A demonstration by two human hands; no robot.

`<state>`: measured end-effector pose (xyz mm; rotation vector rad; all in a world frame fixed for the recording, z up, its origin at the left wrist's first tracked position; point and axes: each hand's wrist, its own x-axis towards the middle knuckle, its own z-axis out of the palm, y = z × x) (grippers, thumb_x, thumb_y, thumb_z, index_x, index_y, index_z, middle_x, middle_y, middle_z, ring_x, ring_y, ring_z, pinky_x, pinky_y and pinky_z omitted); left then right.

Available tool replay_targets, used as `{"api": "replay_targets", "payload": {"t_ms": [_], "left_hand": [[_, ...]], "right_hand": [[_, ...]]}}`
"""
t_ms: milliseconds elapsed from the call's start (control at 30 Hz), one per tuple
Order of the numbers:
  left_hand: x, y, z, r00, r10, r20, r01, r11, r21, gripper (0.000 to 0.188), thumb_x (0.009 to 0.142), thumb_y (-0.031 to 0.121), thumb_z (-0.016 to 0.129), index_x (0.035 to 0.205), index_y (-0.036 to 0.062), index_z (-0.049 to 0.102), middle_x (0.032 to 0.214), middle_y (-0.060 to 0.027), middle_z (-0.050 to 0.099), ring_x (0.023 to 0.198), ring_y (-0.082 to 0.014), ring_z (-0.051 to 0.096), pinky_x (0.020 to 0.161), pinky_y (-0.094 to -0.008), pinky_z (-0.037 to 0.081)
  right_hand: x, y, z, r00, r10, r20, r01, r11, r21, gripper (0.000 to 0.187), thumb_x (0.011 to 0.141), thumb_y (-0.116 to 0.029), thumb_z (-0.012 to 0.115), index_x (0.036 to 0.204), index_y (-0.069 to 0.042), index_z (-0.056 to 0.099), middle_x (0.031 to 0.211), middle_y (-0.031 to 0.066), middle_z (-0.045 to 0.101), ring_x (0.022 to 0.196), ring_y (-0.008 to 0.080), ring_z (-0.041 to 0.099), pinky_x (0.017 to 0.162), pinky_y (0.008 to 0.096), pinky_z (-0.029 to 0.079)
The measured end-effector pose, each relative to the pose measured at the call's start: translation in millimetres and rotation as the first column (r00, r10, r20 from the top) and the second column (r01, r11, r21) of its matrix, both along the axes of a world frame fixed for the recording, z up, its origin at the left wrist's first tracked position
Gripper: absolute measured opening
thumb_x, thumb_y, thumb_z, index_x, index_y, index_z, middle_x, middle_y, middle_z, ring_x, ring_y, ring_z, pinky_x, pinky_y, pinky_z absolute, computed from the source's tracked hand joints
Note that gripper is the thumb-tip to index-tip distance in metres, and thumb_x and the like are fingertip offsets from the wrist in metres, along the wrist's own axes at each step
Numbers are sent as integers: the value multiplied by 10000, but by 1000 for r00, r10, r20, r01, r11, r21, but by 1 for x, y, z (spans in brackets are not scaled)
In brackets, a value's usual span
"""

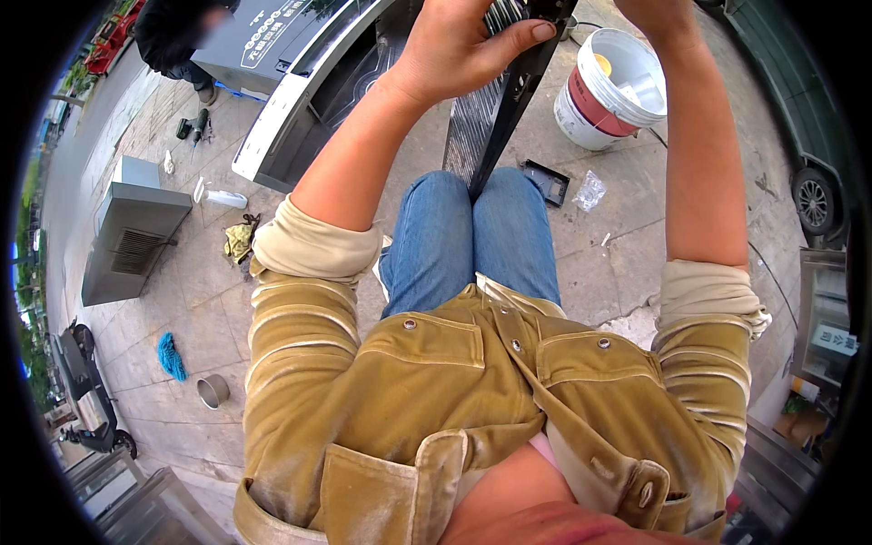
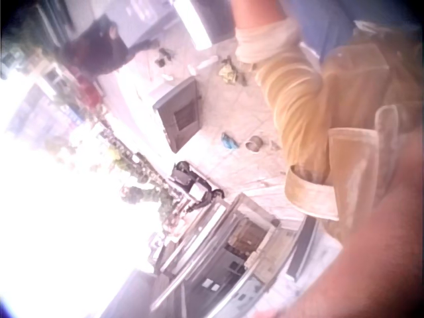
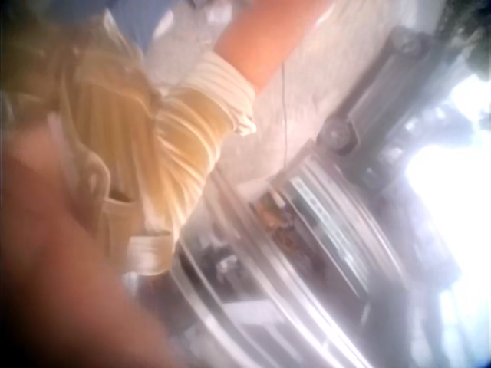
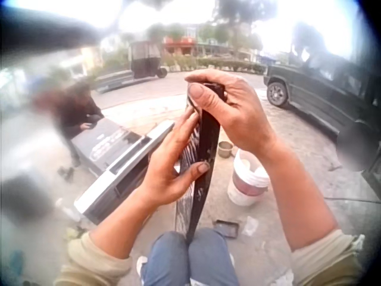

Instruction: The person assembles a black plastic vent grille by hand, aligning the slats and frame. They then use a cordless drill to secure the components with screws, working on the object while sitting on a small stool on the ground.

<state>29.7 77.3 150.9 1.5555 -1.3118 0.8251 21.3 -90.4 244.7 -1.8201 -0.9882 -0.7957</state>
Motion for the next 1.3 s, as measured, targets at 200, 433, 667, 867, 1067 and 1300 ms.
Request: {"api": "replay_targets", "payload": {"t_ms": [200,433,667,867,1067,1300], "left_hand": [[9,3,-3,999,-43,-22,42,998,-45,716,836,122,711,1447,-19,365,1470,-246,390,1397,-362,352,1117,-399,308],[9,9,-8,993,-70,-94,62,994,-91,701,840,98,703,1448,-12,373,1461,-240,407,1393,-340,365,1127,-390,293],[0,6,-5,992,34,-119,-41,998,-57,716,823,235,726,1428,55,388,1444,-190,411,1343,-357,397,1095,-411,349],[-6,15,32,964,245,-101,-246,969,5,725,866,279,693,1470,99,334,1463,-156,375,1367,-297,380,1078,-416,381],[14,31,56,976,210,-50,-204,974,99,1064,704,454,814,1497,43,236,1485,-236,296,1394,-399,299,1128,-446,307],[44,47,67,983,140,117,-149,987,67,906,674,369,813,1386,35,361,1350,-225,410,1279,-404,418,1064,-461,362]], "right_hand": [[-8,10,9,991,-110,-73,108,994,-28,358,936,-299,639,1057,37,655,765,8,628,719,76,559,653,233,460],[-9,25,2,984,-155,-92,159,986,43,339,943,-267,634,1054,52,661,795,36,663,731,92,581,646,243,474],[-6,15,4,985,-165,-44,165,986,2,360,967,-268,595,1151,40,636,811,46,652,724,98,582,656,254,481],[-6,10,24,979,-182,93,201,938,-284,420,992,-297,522,1235,41,578,981,147,650,876,231,629,792,331,493],[-5,25,19,996,-85,-3,84,981,-177,459,1019,-331,467,1286,32,551,1156,166,636,1060,232,601,925,322,458],[26,23,0,968,204,-149,-195,978,73,450,1044,-301,430,1319,41,533,1262,97,605,1134,151,552,980,291,427]]}}
